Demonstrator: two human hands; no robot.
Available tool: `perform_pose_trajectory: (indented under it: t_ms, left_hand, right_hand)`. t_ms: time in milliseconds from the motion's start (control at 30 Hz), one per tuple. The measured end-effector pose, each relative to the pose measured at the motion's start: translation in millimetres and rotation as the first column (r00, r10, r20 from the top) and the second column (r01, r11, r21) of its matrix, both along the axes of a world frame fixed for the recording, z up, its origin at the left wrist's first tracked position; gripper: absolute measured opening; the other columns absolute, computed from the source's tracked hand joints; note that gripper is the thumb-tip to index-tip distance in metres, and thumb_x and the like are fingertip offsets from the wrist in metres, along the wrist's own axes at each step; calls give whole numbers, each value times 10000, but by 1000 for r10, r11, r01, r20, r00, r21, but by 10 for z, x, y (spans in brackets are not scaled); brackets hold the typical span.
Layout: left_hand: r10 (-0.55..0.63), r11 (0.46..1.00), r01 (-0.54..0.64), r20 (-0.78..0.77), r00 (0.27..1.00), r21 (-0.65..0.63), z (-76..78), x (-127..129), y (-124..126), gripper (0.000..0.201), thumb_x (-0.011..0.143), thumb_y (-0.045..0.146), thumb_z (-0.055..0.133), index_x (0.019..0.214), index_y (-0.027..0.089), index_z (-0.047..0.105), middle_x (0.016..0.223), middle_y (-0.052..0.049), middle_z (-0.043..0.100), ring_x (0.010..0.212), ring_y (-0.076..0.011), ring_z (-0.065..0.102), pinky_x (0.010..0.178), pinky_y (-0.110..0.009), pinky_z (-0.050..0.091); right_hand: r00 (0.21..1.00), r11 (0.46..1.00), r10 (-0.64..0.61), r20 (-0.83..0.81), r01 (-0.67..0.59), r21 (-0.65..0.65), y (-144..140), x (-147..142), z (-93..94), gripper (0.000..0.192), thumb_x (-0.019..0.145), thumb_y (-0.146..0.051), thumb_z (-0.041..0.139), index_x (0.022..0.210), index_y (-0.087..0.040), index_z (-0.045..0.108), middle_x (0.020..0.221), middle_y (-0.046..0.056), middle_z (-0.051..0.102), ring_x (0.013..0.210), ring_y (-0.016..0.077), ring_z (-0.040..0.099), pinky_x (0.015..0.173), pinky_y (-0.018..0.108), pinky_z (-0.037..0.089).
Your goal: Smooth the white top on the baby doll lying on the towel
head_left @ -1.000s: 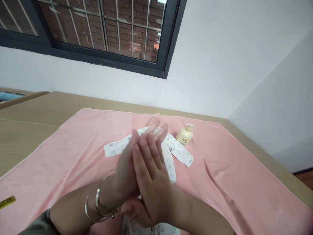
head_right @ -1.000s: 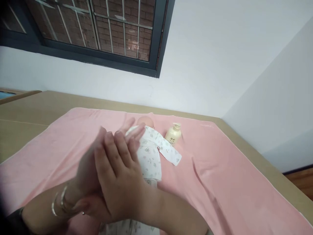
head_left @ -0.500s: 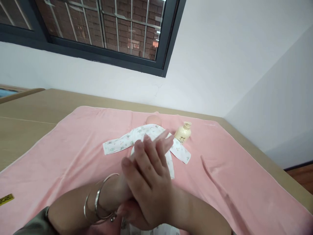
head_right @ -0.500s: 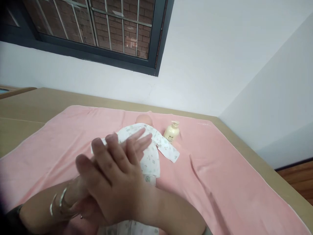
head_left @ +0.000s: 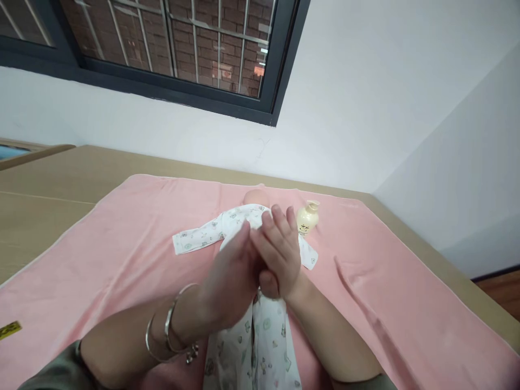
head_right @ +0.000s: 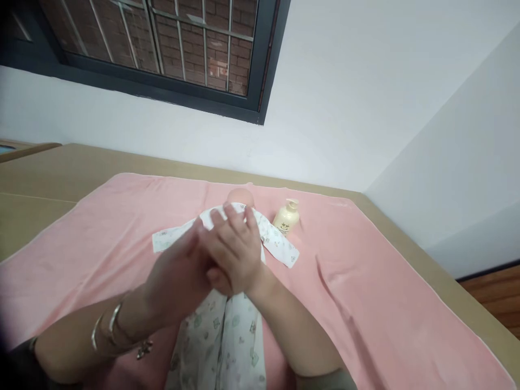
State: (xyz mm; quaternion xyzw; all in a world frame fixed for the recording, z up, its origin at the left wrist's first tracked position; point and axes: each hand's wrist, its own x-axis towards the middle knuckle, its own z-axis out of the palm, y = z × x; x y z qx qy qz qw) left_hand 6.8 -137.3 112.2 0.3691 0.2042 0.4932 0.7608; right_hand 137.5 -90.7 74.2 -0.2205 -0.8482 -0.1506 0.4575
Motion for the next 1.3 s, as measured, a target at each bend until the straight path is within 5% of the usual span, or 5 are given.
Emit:
perform_pose_trajectory:
  t_ms: [133,500,900,1067,1300]
  left_hand:
    - [149,987,-148,-22,989,56,36,-124,544,698,989,655,221,1435,220,535,1504,-108,564,1510,-308,378,1244,-537,324]
    - [707,666,-355,-402,583,656,-1290,-77,1494,492,1029,499,316,1177,183,663,1279,-142,697,1220,-252,635,1157,-479,436]
    - [767,623,-375,-439,468,687,-1340,-60,1454,485,1038,449,300,1180,155,659,1258,-154,699,1238,-257,621,1150,-453,439]
    - [760,628,-397,-420,496,669,-1330,-61,1452,468,1030,459,321,1133,170,674,1231,-143,716,1196,-258,644,1135,-454,449]
    - [761,626,-372,-431,485,686,-1313,-60,1442,475,1027,463,320,1168,169,665,1253,-139,704,1236,-254,624,1152,-433,431]
  right_hand:
    - [966,931,-246,-78,213,-296,424,-17,-212,622,1024,-412,247,1584,-158,338,1638,121,368,1570,295,194,1253,601,235]
    - [961,751,-155,230,266,-605,795,-67,-578,469,987,-198,392,1396,-188,623,1483,85,580,1437,191,477,1250,422,315]
    - [698,409,-503,510,712,-571,622,-143,-428,646,1047,-380,372,1535,43,364,1594,309,336,1519,379,308,1229,568,237]
    - [823,641,-218,525,526,-559,611,-168,-433,545,1026,-257,376,1555,-133,411,1636,129,363,1561,284,228,1274,528,135]
    - [795,489,-370,482,607,-627,822,42,-399,613,1058,-445,355,1565,-102,383,1638,181,342,1535,326,289,1244,528,230]
